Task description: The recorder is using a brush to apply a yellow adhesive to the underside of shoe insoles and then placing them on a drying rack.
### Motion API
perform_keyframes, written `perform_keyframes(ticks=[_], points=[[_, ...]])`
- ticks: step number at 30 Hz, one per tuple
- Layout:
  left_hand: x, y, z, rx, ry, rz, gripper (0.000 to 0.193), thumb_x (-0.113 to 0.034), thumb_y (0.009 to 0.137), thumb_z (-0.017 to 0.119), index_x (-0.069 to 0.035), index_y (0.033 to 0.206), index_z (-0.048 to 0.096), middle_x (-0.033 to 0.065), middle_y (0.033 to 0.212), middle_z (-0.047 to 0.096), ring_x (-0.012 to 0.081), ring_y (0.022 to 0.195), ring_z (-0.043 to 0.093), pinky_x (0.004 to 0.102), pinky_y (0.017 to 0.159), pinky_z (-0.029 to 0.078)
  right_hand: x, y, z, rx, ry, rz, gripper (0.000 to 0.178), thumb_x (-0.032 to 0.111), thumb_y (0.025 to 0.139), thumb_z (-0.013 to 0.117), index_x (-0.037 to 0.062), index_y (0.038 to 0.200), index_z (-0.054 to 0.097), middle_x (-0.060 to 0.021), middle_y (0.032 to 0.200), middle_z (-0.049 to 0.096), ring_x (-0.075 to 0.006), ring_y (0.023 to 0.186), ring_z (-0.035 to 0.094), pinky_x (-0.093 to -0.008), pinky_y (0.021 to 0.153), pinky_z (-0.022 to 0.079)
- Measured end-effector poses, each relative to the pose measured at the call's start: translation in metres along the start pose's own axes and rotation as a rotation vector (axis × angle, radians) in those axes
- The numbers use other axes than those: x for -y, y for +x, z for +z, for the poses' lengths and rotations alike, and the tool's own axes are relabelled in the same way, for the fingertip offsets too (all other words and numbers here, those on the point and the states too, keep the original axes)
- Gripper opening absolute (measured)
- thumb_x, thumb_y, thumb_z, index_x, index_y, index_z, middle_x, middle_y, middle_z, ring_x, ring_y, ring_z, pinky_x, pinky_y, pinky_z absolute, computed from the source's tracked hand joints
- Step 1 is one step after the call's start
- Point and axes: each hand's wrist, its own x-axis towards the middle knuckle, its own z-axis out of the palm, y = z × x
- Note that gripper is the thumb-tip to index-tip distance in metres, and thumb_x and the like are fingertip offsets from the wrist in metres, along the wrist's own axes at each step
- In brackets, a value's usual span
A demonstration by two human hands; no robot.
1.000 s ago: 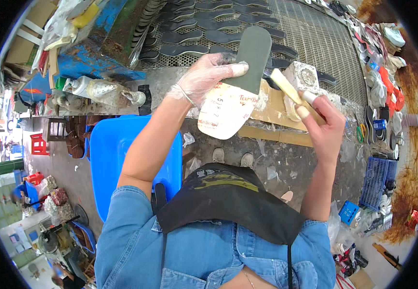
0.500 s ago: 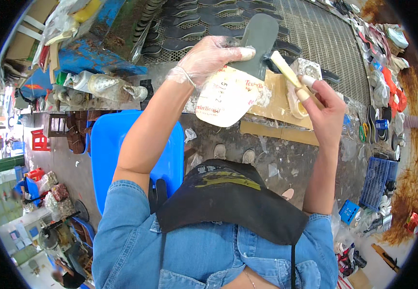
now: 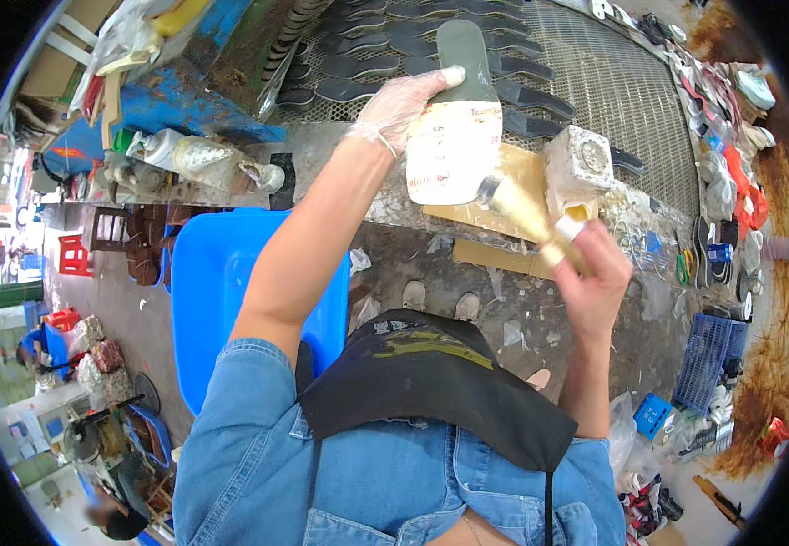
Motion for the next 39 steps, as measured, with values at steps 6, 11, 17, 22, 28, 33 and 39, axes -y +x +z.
perform_keyframes(ticks=[6,11,17,22,28,33,39], points=[[0.011,-0.006,-0.006,0.200,-0.189,-0.008,0.031,-0.021,0.092,0.061,0.003,0.113,0.060,0.0123,0.096,0.068,0.0188,0.081,0.069,0.0333,0.070,0.060,-0.002,0.000,0.000,0.215,0.149,-0.027,0.026,0.011,0.071,0.078,0.0068,0.096,0.074,-0.0012,0.067,0.054,-0.0122,0.058,0.051,-0.0272,0.050,0.038],[0.029,-0.027,0.000,0.277,-0.029,0.137,0.045,-0.027,0.090,0.065,0.002,0.122,0.053,0.0108,0.104,0.066,0.0180,0.088,0.068,0.0337,0.076,0.059,-0.001,0.029,-0.003,-0.156,0.170,0.269,0.033,0.007,0.073,0.075,0.0040,0.106,0.070,-0.0016,0.071,0.058,-0.0103,0.060,0.050,-0.0257,0.052,0.037],[0.041,-0.038,0.001,0.234,-0.047,0.168,0.052,-0.017,0.086,0.065,0.000,0.132,0.045,0.0129,0.116,0.061,0.0219,0.099,0.066,0.0377,0.085,0.057,0.003,0.031,0.011,-0.197,-0.171,0.099,0.026,0.008,0.075,0.074,0.0022,0.100,0.069,-0.0074,0.079,0.061,-0.0175,0.064,0.056,-0.0296,0.055,0.042],[0.045,-0.042,-0.003,0.251,-0.060,0.172,0.053,-0.015,0.085,0.066,0.000,0.131,0.045,0.0126,0.116,0.061,0.0223,0.099,0.066,0.0384,0.085,0.058,0.015,0.024,0.011,-0.170,-0.096,0.000,0.026,0.009,0.076,0.073,0.0006,0.100,0.068,-0.0106,0.085,0.065,-0.0232,0.070,0.062,-0.0335,0.060,0.047],[0.042,-0.047,0.001,0.258,-0.109,0.157,0.052,-0.016,0.086,0.066,0.001,0.130,0.046,0.0124,0.116,0.062,0.0212,0.099,0.066,0.0374,0.084,0.058,-0.018,0.017,0.013,-0.182,-0.132,0.243,0.028,0.007,0.079,0.071,0.0013,0.106,0.069,-0.0095,0.085,0.066,-0.0199,0.072,0.062,-0.0305,0.064,0.047],[0.035,-0.044,0.003,0.211,-0.064,0.047,0.047,-0.022,0.089,0.065,0.002,0.126,0.049,0.0135,0.112,0.063,0.0210,0.096,0.067,0.0359,0.081,0.058,-0.015,0.008,0.016,-0.127,0.339,0.310,0.030,0.002,0.078,0.072,0.0016,0.108,0.069,-0.0017,0.079,0.061,-0.0054,0.066,0.048,-0.0225,0.058,0.039],[0.030,-0.029,-0.002,0.121,-0.127,-0.104,0.033,-0.023,0.091,0.062,0.004,0.109,0.060,0.0165,0.091,0.069,0.0245,0.074,0.071,0.0372,0.065,0.062,-0.016,0.001,0.006,0.103,0.045,0.084,0.034,0.010,0.074,0.076,0.0051,0.107,0.071,-0.0002,0.067,0.046,-0.0081,0.063,0.047,-0.0262,0.054,0.035]])
